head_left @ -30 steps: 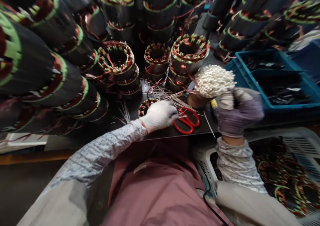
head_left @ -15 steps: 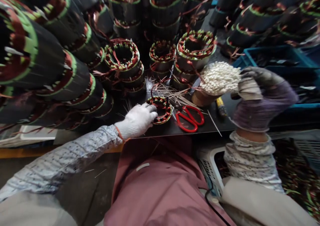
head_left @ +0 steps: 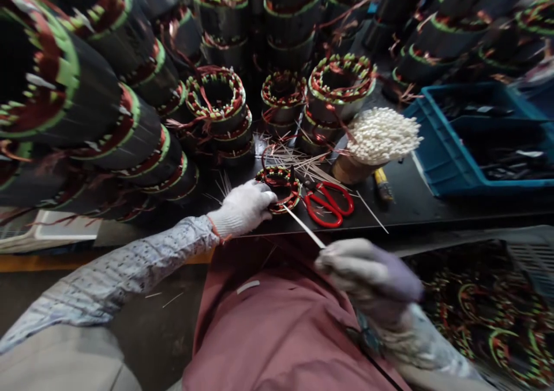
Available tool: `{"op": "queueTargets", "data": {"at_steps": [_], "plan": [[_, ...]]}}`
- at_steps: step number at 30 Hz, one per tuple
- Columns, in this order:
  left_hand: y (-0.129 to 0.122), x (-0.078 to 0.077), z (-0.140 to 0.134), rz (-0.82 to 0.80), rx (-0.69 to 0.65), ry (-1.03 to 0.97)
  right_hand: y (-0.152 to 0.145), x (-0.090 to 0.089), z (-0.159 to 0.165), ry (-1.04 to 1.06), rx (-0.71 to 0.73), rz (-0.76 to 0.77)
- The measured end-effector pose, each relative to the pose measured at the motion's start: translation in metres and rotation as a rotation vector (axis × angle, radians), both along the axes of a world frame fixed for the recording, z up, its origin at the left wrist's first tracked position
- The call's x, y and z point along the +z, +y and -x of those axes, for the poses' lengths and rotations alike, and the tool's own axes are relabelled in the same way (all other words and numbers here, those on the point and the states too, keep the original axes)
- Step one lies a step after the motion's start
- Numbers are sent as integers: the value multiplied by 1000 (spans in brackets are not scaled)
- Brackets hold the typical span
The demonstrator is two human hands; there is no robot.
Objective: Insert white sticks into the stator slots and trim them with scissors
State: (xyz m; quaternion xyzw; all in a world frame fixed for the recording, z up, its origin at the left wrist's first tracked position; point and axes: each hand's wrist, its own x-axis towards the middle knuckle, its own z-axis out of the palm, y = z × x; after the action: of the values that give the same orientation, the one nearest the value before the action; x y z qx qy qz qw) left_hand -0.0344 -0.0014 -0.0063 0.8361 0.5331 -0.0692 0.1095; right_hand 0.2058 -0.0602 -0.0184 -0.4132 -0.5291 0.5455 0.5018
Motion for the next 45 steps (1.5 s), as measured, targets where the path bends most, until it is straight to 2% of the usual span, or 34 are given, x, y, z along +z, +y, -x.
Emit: {"op": "queueTargets", "data": {"at_steps": [3, 5, 6, 10, 13, 16, 18, 21, 23, 25, 27, 29, 32, 36, 41, 45], "plan": [[-5, -6, -6, -20, 68, -103, -28, -21, 13, -77, 117, -293], [-7, -5, -12, -15, 91, -110, -34, -33, 10, -137, 115, -455], [-7, -3, -16, -2, 91, -73, -35, -37, 7, -144, 105, -485], [-3, 10, -32, 44, 122, 36, -28, -50, 12, -45, -18, -384], [2, 12, -38, 62, 221, -69, -13, -57, 34, 13, -138, -322], [2, 11, -39, 118, 297, -132, 2, -60, 52, 58, -194, -332], [-2, 10, -37, 109, 260, -96, 6, -57, 52, 22, -178, -397], [-11, 5, -29, -46, 83, 34, -2, -50, 34, -53, -165, -469], [-16, -1, -23, -157, -47, 83, -14, -46, 18, -55, -149, -438], [-18, -7, -19, -225, -105, 79, -28, -47, 5, -38, -53, -393], [-18, -11, -18, -264, -112, 51, -41, -51, 1, -40, 61, -377], [-16, -12, -18, -295, -121, 47, -51, -58, 2, -47, 96, -375], [-11, -9, -17, -293, -164, 66, -60, -65, 6, -53, 73, -329], [-2, -8, -14, -180, -152, 16, -59, -67, 13, -59, 24, -244], [1, -13, -12, -179, -59, -60, -46, -62, 24, -22, -6, -253], [2, -14, -12, -148, -62, -72, -53, -56, 19, 2, -15, -217]]}}
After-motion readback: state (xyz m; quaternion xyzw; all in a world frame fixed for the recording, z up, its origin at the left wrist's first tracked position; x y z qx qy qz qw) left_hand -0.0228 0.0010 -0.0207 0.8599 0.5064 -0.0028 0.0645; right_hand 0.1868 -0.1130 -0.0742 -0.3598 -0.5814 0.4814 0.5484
